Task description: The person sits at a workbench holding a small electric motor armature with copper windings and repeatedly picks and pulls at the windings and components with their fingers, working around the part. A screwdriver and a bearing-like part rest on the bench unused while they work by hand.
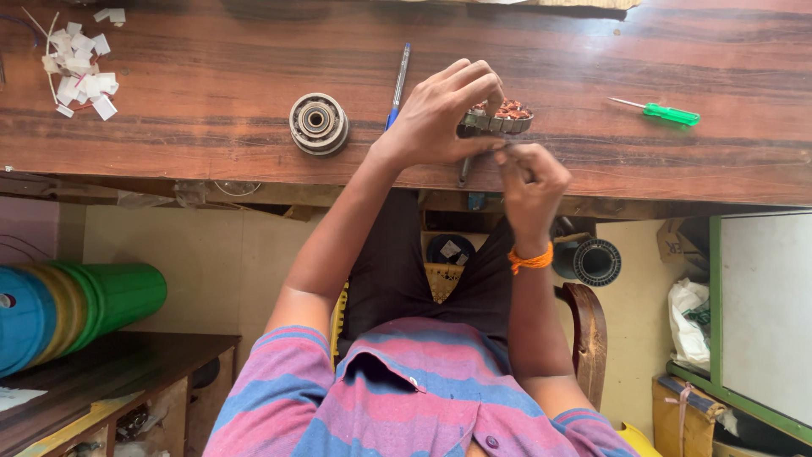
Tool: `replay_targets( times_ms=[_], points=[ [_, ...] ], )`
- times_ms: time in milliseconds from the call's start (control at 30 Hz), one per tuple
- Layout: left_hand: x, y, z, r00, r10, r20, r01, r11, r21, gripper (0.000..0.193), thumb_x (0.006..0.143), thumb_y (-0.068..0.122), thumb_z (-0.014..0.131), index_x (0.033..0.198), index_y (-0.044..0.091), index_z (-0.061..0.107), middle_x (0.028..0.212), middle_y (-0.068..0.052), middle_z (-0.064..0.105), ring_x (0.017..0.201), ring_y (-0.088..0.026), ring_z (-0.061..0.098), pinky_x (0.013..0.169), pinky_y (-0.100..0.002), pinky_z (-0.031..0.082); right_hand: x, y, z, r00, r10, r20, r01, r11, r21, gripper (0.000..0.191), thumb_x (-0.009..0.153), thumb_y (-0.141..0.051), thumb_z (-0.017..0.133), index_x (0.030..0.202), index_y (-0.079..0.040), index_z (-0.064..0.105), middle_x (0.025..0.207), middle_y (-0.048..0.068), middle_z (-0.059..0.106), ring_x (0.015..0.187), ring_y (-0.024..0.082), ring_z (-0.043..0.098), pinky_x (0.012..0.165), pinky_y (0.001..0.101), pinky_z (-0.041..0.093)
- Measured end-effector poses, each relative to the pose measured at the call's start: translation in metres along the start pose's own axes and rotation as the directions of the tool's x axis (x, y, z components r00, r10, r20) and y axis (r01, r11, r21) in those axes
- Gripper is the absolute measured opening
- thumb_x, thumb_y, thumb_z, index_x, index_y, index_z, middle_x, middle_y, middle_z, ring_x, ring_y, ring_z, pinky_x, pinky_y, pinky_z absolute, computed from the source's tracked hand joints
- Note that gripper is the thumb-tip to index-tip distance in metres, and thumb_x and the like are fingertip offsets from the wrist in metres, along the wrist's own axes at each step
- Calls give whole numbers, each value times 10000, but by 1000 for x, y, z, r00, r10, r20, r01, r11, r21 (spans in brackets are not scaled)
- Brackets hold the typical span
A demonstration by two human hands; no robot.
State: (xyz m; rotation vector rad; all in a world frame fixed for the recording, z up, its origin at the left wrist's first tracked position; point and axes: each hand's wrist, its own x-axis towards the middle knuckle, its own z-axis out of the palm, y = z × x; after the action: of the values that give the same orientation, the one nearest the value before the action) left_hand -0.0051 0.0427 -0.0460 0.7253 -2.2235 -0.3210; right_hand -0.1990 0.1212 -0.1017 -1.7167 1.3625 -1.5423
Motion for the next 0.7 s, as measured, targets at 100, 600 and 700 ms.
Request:
replay_targets(
  times_ms=[100,600,700],
  points=[
    [-2,-1,5,997,14,-72,-13,1000,10,399,859,348,859,1002,119,565,1081,-1,617,1028,-227,623,835,-393,535,11,0,-17,991,-137,-11,136,988,-72,37,991,0,754,1026,-12,761,838,-18,657,651,40,455,559,249,302],
    [12,14,-1,974,-226,19,224,973,62,449,939,492,730,941,71,573,938,-66,615,937,-246,618,784,-429,511,70,-23,-13,986,-167,21,168,977,-134,62,971,-53,831,997,-30,781,785,-16,633,610,47,410,545,268,292],
    [29,24,4,863,-500,76,498,866,37,398,883,468,688,932,85,590,844,-54,665,880,-227,675,758,-425,527,78,-16,-11,979,-202,18,201,955,-217,73,970,-96,848,972,-45,796,739,-21,590,608,56,409,557,275,293]
  ],
)
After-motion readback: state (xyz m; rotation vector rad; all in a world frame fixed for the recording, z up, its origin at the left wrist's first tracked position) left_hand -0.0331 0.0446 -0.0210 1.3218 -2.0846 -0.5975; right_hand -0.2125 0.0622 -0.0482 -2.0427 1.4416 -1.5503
